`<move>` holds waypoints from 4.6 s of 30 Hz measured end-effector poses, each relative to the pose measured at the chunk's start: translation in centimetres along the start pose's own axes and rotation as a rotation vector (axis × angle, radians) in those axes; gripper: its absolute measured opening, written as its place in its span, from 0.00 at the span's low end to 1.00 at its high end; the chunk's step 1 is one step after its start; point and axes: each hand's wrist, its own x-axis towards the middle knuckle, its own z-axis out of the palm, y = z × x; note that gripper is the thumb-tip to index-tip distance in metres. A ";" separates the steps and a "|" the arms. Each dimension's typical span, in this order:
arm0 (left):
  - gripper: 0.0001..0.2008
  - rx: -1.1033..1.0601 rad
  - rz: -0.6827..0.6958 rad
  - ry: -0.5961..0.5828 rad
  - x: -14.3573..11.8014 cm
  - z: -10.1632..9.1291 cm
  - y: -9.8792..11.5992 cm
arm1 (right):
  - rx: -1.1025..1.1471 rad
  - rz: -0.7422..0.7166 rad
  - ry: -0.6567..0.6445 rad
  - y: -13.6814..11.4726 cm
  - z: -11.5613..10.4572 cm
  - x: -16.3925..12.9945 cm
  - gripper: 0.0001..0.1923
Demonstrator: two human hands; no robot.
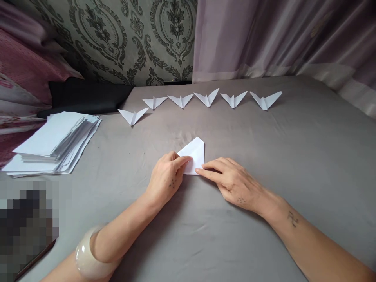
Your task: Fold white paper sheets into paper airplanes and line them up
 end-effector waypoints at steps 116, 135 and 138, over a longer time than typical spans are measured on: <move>0.14 0.429 0.395 0.016 -0.3 -2.7 -4.4 | -0.329 0.216 0.086 -5.0 2.1 2.4 0.14; 0.15 -0.004 0.433 -0.048 0.5 -1.7 -2.7 | 0.035 0.144 0.028 -0.3 0.7 1.9 0.24; 0.15 0.049 0.481 -0.045 0.7 -1.7 -2.8 | 0.089 0.131 0.024 0.5 0.4 1.9 0.22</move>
